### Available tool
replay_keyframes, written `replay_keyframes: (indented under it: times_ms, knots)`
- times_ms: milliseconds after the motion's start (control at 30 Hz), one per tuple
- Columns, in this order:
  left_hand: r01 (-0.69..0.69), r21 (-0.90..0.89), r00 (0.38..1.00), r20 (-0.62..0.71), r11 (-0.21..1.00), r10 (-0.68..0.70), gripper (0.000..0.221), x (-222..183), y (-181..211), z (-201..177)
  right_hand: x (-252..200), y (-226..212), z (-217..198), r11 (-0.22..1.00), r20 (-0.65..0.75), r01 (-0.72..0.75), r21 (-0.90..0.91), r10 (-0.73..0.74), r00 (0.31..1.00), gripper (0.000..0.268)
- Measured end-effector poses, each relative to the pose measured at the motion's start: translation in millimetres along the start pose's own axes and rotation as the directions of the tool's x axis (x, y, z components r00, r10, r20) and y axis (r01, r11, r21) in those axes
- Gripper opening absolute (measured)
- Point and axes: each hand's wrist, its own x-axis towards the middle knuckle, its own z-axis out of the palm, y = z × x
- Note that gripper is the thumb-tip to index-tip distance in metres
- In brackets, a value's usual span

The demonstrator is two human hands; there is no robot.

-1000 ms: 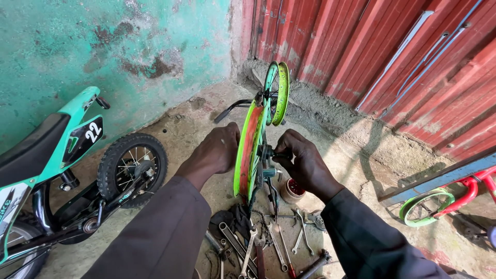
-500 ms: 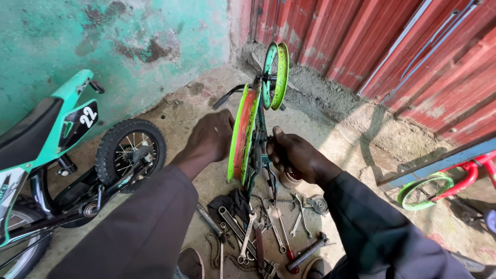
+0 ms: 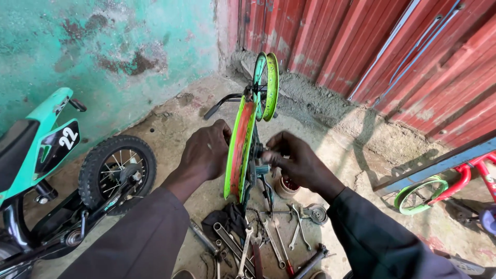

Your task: Repairing and adjusting bicycle wheels and hubs using a wrench and measuring tape

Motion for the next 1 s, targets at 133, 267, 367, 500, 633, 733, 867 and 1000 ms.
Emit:
replay_keyframes:
  times_ms: [133, 267, 367, 500, 633, 733, 867, 1000]
  knots:
    - [-0.006, 0.032, 1.0, 0.005, 0.999, 0.005, 0.031, -3.7, 6.1, -0.5, -6.4, 5.7, 14.2, 0.902, 0.092, -0.379, 0.209, 0.368, 0.925, 0.05]
    - [0.037, 0.008, 0.999, 0.032, 0.999, -0.037, 0.029, 1.0, -4.8, -2.3, 5.4, 12.5, 11.2, 0.965, 0.002, -0.157, 0.211, 0.16, 0.987, 0.018]
    - [0.053, -0.029, 0.998, 0.032, 0.998, -0.052, 0.031, 3.6, -10.8, -4.8, 6.9, 13.3, 8.6, 0.989, -0.054, 0.126, -0.073, -0.13, 0.99, 0.015]
    - [0.024, -0.038, 1.0, 0.017, 0.999, -0.023, 0.03, 9.6, -8.2, -1.7, -1.4, 8.8, 15.4, 0.975, 0.098, -0.114, 0.19, 0.097, 0.99, 0.033]
    - [0.006, -0.01, 1.0, 0.012, 1.0, -0.005, 0.031, 13.8, -13.2, 2.9, 1.1, 18.8, 20.4, 0.928, 0.041, -0.245, 0.283, 0.243, 0.969, 0.041]
    - [-0.004, -0.035, 1.0, -0.017, 0.999, 0.004, 0.029, 8.6, -2.4, -5.9, -2.3, 0.1, -0.5, 0.875, -0.074, 0.255, -0.411, -0.31, 0.948, 0.016]
    - [-0.019, -0.066, 0.999, -0.036, 0.998, 0.016, 0.031, 10.6, -6.3, 0.8, -0.2, 5.6, 9.6, 0.955, -0.021, 0.243, -0.173, -0.25, 0.968, 0.05]
    - [-0.034, -0.053, 0.998, -0.045, 0.998, 0.032, 0.03, 9.7, -6.2, 5.2, -5.3, 6.3, 21.1, 0.945, -0.045, -0.219, 0.242, 0.237, 0.971, 0.051]
